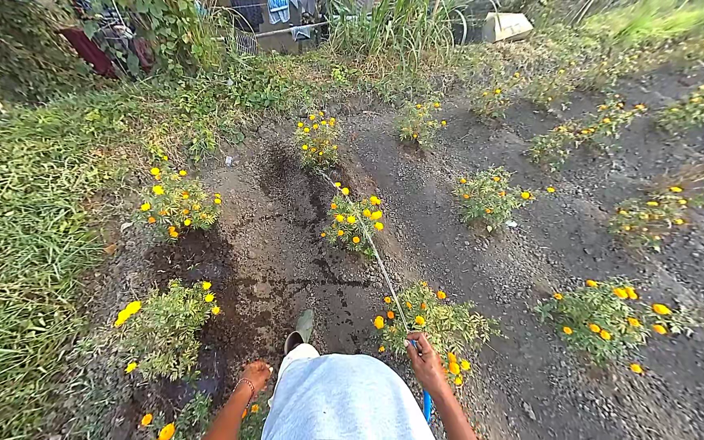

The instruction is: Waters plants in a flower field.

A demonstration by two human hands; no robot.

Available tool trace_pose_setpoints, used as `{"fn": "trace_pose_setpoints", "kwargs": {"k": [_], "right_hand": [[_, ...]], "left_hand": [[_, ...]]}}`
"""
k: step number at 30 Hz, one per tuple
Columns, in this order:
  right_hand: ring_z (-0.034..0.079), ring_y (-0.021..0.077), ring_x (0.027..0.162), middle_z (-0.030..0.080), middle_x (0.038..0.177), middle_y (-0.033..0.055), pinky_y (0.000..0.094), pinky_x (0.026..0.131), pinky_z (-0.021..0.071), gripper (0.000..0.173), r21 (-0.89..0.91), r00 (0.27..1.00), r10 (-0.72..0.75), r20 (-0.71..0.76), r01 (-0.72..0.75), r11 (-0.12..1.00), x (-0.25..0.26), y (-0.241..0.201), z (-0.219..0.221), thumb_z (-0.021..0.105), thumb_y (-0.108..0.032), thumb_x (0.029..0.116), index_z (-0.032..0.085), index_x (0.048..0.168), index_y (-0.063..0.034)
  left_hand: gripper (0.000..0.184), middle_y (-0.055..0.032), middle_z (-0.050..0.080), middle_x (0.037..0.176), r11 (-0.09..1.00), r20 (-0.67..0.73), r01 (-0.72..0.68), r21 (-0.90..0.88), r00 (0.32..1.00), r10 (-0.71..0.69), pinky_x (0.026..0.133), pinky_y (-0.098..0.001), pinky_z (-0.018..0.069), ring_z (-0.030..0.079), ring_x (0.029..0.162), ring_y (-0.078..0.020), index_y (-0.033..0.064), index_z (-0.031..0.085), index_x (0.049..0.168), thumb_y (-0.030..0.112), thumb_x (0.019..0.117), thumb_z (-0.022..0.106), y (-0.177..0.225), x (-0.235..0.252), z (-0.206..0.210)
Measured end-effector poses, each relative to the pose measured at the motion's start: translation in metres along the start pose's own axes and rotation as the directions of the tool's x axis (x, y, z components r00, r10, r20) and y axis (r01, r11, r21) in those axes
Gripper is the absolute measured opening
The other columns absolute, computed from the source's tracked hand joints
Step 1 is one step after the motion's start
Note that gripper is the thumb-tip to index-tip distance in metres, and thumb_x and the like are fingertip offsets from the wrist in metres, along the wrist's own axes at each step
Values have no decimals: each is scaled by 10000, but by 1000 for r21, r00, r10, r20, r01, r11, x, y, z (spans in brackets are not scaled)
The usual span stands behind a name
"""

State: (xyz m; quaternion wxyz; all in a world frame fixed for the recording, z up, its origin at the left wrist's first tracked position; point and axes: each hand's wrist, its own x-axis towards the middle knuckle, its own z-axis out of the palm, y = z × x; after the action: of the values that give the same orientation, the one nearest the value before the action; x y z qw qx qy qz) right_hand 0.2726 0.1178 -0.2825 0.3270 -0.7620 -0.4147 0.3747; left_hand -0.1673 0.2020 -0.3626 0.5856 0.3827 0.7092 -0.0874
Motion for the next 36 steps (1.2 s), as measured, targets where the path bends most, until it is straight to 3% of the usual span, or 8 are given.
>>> {"fn": "trace_pose_setpoints", "kwargs": {"k": [10, 36], "right_hand": [[561, 160, 628, 618, 767, 90, 372, 636, 508, 185, 11, 999, -46, 1, 46, 999, 1, -2, 9, 582, -100, 1017, 646, 1152, 8], [546, 126, 588, 600, 730, 65, 326, 600, 496, 165, 64, 1000, -13, 13, 12, 998, 0, -2, 10, 583, -104, 1022, 641, 1141, -5]], "left_hand": [[312, -219, 675, 1197, 1000, -6, 13, -20, 1000, -13, 865, -476, 551, 684, 993, -308, 5, 619, 1303, 216, 1088, 534, 3, -1, 0], [323, -218, 674, 1203, 1000, -14, 17, -2, 1000, -17, 854, -458, 551, 684, 987, -297, -1, 600, 1330, 203, 1092, 523, 13, -11, -7]]}}
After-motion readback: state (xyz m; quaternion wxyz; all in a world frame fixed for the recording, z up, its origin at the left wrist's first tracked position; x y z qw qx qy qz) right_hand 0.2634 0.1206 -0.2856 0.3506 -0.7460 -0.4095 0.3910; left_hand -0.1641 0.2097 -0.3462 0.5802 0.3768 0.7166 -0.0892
